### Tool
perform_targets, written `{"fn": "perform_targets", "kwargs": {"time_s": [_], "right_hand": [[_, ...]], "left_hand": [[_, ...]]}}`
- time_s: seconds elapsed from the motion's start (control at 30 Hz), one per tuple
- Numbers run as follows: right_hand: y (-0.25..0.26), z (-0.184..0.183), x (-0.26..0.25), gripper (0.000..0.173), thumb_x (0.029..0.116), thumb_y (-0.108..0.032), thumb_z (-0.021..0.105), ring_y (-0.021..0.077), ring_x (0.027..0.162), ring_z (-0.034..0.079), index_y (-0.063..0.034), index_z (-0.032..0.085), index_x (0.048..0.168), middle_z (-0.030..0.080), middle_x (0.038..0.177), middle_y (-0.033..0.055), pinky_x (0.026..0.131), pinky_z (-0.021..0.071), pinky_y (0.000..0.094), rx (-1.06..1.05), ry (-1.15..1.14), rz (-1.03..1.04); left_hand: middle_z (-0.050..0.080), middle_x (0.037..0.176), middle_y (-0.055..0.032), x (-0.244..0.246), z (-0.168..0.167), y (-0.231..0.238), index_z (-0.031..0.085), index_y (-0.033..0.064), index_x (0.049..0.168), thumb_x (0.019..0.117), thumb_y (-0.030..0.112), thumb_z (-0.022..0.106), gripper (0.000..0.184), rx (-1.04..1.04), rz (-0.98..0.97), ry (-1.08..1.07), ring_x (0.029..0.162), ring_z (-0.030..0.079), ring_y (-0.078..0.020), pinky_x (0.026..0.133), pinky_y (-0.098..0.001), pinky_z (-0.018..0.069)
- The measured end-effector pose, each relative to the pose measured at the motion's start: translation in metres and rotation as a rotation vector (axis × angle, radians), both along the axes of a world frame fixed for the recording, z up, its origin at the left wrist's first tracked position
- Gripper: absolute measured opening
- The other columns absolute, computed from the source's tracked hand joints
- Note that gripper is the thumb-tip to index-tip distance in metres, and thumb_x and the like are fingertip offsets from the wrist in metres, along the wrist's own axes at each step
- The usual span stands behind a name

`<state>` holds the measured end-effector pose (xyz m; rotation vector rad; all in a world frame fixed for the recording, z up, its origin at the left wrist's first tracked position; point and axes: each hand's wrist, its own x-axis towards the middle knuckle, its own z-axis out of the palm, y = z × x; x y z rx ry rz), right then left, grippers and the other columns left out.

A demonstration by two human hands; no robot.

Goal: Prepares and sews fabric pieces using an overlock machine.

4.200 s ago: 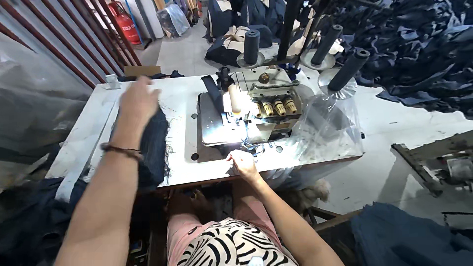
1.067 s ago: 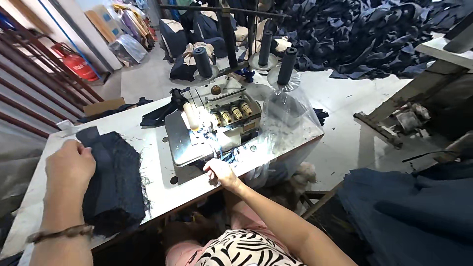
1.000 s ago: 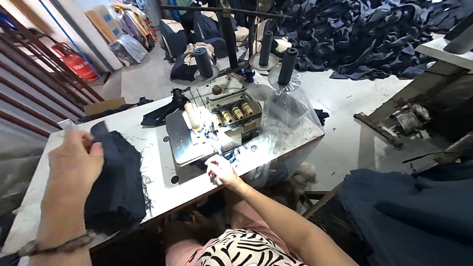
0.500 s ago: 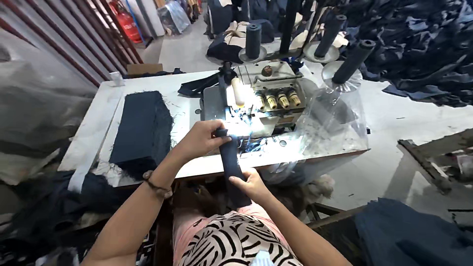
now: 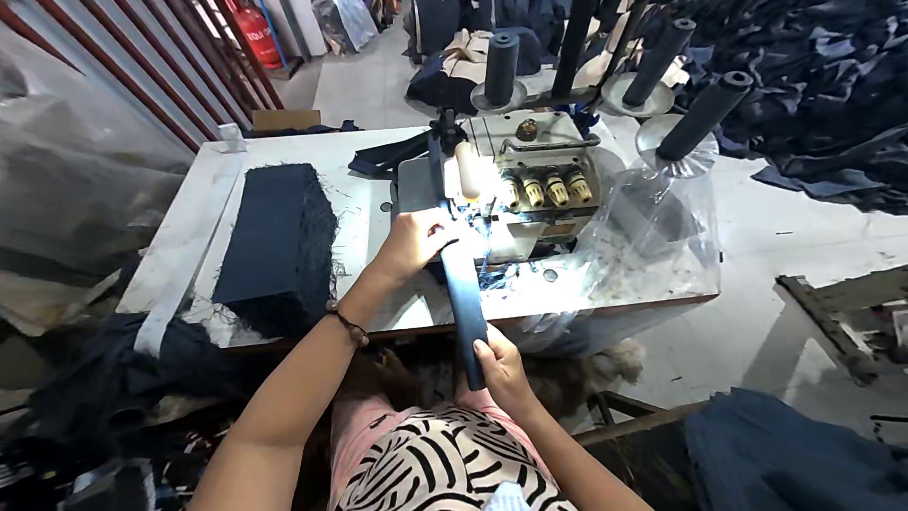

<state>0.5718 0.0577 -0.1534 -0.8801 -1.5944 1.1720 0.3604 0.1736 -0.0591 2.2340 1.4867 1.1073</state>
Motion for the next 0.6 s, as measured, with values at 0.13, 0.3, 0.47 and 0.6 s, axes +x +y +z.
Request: {"fn": "perform_targets", "kwargs": {"time_s": [0.13,0.3,0.47,0.6], "right_hand": [[-0.002,-0.004,-0.003,0.03,0.1,-0.008,0.046,0.0021,0.09,0.065,0.0049,0.071,0.088,0.069,0.097,0.0106,0.083,0.054,0.0178,0.029,-0.035,-0.01],[-0.011,-0.006,0.0,0.029,0.0998,-0.008,0.048,0.0028,0.089,0.066,0.0043,0.071,0.087,0.069,0.097,0.0108,0.082,0.0547,0.018,0.01,-0.05,0.02],[-0.012,-0.004,0.0,0.029,0.1005,-0.008,0.048,0.0024,0.09,0.067,0.0048,0.071,0.09,0.07,0.098,0.0113,0.083,0.055,0.0178,0.011,-0.073,0.022],[-0.002,0.0,-0.004,0.029,0.1004,-0.008,0.048,0.0026,0.089,0.066,0.0052,0.071,0.09,0.07,0.097,0.0117,0.083,0.0546,0.0175,0.058,-0.075,0.015]], "left_hand": [[0.071,0.093,-0.018,0.012,0.003,-0.005,0.071,-0.0036,0.101,0.0928,0.008,0.072,0.014,0.006,0.039,0.071,0.081,0.069,-0.0286,0.078,-0.0458,0.0566],[0.068,0.113,-0.0164,0.014,-0.015,-0.022,0.072,0.0022,0.106,0.0903,0.012,0.076,0.019,0.174,0.076,0.088,0.1,0.069,-0.0281,0.088,-0.0432,0.0577],[0.069,0.114,-0.0165,0.016,-0.011,-0.024,0.074,0.0039,0.096,0.0914,0.021,0.076,0.018,0.122,0.13,0.126,0.105,0.066,-0.0346,0.09,-0.0498,0.054],[0.069,0.113,-0.0165,0.017,-0.002,-0.021,0.074,0.0037,0.094,0.0873,0.018,0.08,0.017,0.119,0.146,0.135,0.107,0.064,-0.036,0.092,-0.0513,0.053]]}}
